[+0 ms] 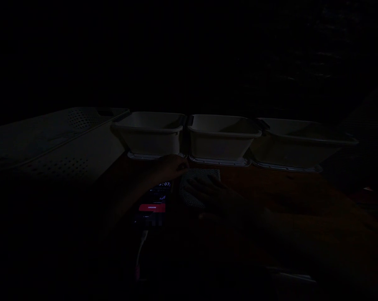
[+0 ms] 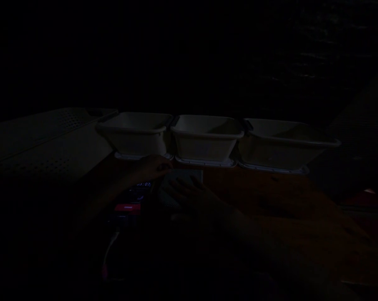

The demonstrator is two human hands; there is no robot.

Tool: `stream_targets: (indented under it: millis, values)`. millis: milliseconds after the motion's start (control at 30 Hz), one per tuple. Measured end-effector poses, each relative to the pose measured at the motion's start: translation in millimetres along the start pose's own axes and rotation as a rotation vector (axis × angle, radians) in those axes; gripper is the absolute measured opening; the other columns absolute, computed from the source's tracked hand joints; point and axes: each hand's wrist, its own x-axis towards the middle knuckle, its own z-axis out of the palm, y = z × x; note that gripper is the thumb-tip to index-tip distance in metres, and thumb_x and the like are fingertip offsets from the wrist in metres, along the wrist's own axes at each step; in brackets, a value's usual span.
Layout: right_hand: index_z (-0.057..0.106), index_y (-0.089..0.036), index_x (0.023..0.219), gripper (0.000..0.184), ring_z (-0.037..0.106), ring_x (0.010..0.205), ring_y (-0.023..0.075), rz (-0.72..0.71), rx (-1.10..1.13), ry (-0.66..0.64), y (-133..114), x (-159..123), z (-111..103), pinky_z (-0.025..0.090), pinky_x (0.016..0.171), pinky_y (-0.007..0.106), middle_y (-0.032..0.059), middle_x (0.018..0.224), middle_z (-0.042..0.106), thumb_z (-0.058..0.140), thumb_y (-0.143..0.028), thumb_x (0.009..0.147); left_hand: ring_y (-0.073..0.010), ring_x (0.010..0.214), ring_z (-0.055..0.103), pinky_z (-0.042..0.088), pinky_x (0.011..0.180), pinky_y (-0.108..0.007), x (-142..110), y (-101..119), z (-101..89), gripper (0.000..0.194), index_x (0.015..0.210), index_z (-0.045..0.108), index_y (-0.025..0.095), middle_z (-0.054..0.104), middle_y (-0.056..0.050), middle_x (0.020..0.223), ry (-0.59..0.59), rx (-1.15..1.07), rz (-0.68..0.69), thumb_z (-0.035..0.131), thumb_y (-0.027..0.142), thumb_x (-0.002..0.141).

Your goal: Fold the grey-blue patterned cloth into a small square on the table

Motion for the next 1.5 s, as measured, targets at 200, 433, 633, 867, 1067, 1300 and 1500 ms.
stream_targets:
  millis: [200, 433, 633, 867, 1067, 1300, 1500]
  values:
    - [0.019, -0.024, 0.156, 0.071, 0.008, 0.150, 0.0306, -0.056, -0.039, -0.012, 0, 0, 3, 0.008, 0.116, 0.065, 0.0107, 0.162, 0.012, 0.038, -0.059, 0.097, -0.0169, 0.082, 0.065, 0.041, 0.065, -0.024, 1, 0, 0.0, 0.019, 0.099, 0.072, 0.022, 0.073, -0.003, 0.094, -0.006, 0.020, -0.018, 0.059, 0.029, 0.087]
    - [0.022, -0.026, 0.155, 0.071, 0.007, 0.150, 0.0326, -0.107, -0.045, -0.021, 1, -3, 4, 0.005, 0.114, 0.068, 0.0120, 0.162, 0.011, 0.043, -0.059, 0.096, -0.0169, 0.082, 0.065, 0.040, 0.066, -0.025, 1, 0, -0.4, 0.019, 0.099, 0.072, 0.022, 0.072, -0.003, 0.094, -0.007, 0.012, -0.009, 0.058, 0.029, 0.088]
    - [0.024, -0.031, 0.154, 0.068, 0.007, 0.150, 0.0341, -0.090, 0.000, -0.072, -5, -1, -5, 0.003, 0.112, 0.071, 0.0109, 0.162, 0.013, 0.045, -0.057, 0.095, -0.0167, 0.081, 0.065, 0.040, 0.065, -0.024, 1, -1, 0.4, 0.019, 0.099, 0.072, 0.022, 0.072, -0.004, 0.094, -0.007, 0.002, -0.014, 0.059, 0.028, 0.087]
    - [0.024, -0.032, 0.154, 0.056, 0.009, 0.150, 0.0315, -0.053, -0.015, -0.114, -7, 1, -8, 0.003, 0.114, 0.069, 0.0083, 0.163, 0.013, 0.036, -0.048, 0.101, -0.0156, 0.078, 0.065, 0.041, 0.066, -0.023, 0, -3, 1.4, 0.018, 0.098, 0.071, 0.020, 0.072, -0.003, 0.090, 0.001, -0.066, -0.029, 0.060, 0.027, 0.087]
    - [0.034, -0.034, 0.151, 0.049, 0.010, 0.150, 0.0306, -0.058, -0.057, -0.063, 1, 1, -1, 0.009, 0.114, 0.068, 0.0053, 0.163, 0.011, 0.038, -0.033, 0.102, -0.0148, 0.073, 0.063, 0.042, 0.064, -0.023, 1, -1, -0.4, 0.019, 0.099, 0.072, 0.018, 0.071, -0.003, 0.085, 0.049, -0.153, -0.040, 0.060, 0.026, 0.087]
    - [0.034, -0.033, 0.151, 0.053, 0.012, 0.150, 0.0269, -0.022, -0.091, -0.045, 5, -1, -5, 0.011, 0.116, 0.064, 0.0056, 0.163, 0.015, 0.041, -0.023, 0.100, -0.0152, 0.075, 0.063, 0.042, 0.065, -0.024, 3, -4, -1.3, 0.022, 0.103, 0.072, 0.018, 0.072, -0.004, 0.087, 0.133, -0.166, -0.041, 0.061, 0.030, 0.089]
    - [0.031, -0.032, 0.152, 0.055, 0.012, 0.150, 0.0278, -0.024, -0.113, -0.047, 3, -1, -6, 0.012, 0.115, 0.065, 0.0071, 0.163, 0.015, 0.042, -0.022, 0.100, -0.0158, 0.078, 0.066, 0.046, 0.070, -0.024, 3, -3, -1.9, 0.020, 0.101, 0.072, 0.016, 0.073, -0.004, 0.090, 0.102, -0.179, -0.066, 0.057, 0.023, 0.089]
